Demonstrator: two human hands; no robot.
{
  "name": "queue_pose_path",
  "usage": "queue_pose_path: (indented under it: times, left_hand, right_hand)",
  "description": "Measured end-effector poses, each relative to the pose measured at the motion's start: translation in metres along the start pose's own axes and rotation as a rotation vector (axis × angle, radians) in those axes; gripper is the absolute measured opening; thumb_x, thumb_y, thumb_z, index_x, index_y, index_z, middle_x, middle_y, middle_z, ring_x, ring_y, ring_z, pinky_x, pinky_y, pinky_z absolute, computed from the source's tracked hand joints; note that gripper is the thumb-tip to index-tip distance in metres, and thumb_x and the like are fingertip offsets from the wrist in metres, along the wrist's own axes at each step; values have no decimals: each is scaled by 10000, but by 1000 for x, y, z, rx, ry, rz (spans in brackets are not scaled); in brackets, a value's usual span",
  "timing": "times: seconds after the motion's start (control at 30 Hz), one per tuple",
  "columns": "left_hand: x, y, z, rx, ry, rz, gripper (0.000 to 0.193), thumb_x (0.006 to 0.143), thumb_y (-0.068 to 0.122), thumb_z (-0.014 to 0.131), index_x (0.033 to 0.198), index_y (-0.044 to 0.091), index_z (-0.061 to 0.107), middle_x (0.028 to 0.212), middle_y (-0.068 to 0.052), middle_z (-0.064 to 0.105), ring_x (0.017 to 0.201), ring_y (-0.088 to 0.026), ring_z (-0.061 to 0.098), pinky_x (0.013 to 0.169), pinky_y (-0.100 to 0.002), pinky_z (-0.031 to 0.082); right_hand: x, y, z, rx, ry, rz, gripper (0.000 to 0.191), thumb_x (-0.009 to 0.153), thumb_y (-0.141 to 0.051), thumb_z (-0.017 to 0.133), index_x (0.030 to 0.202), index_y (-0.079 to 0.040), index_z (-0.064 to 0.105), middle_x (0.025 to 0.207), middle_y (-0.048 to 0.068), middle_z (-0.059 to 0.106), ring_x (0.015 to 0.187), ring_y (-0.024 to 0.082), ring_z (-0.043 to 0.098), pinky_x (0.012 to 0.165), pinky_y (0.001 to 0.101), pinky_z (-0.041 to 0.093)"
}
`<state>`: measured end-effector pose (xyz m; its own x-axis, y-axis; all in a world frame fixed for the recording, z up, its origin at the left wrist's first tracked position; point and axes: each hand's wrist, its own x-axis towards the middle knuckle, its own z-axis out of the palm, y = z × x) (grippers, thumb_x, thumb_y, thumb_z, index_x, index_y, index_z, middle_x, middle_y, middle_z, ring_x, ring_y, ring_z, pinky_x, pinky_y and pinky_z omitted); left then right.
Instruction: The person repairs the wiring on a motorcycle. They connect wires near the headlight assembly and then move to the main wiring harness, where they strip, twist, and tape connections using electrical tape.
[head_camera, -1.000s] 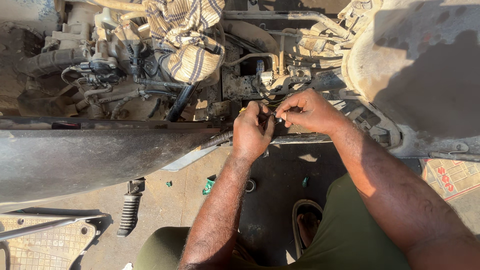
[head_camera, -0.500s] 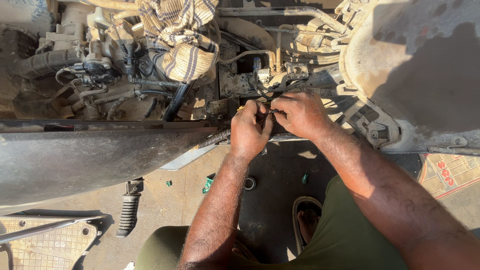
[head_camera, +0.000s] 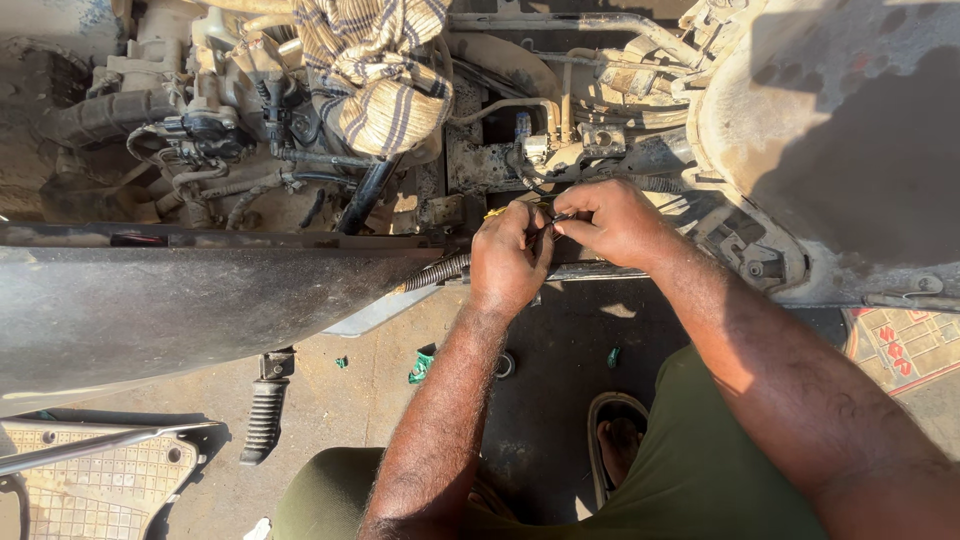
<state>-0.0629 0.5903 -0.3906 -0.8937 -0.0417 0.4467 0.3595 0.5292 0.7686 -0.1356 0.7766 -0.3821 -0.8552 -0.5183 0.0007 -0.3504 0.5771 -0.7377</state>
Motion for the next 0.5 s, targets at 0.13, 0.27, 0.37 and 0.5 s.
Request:
queue_pose_path:
  times: [0.13, 0.27, 0.37, 0.5]
  left_hand:
    - [-4, 0, -3, -126, 44, -26, 212, 888, 37, 766, 930, 42, 559, 852, -106, 682, 754, -247, 701, 688, -342, 554]
    - [-9, 3, -11, -250, 124, 61, 172, 950, 65, 736, 926, 38, 568, 905, -109, 718, 832, -189, 736, 750, -300, 571]
    - [-6, 9, -17, -301, 55, -72, 175, 963, 104, 744, 916, 29, 593, 885, -98, 733, 788, -138, 713, 670, -273, 556]
    - [9, 21, -32, -321, -239, -408, 201, 994, 188, 738, 984, 14, 640, 813, -130, 739, 724, -129, 644, 629, -290, 501]
  right_hand:
    - [-2, 1, 2, 19, 39, 10, 118, 884, -136, 772, 958, -43, 778, 932, 92, 802, 853, 198, 777, 778, 358, 597]
    - [-1, 2, 3, 48, 99, -105, 66, 853, -72, 759, 906, -34, 767, 964, 96, 796, 887, 186, 771, 803, 348, 601]
    - [1, 3, 2, 256, 32, 153, 67, 837, -54, 713, 897, -36, 739, 951, 56, 789, 746, 200, 747, 691, 364, 603]
    - [1, -1, -2, 93, 15, 45, 83, 832, -72, 770, 908, -41, 757, 878, 68, 774, 822, 167, 745, 747, 353, 582]
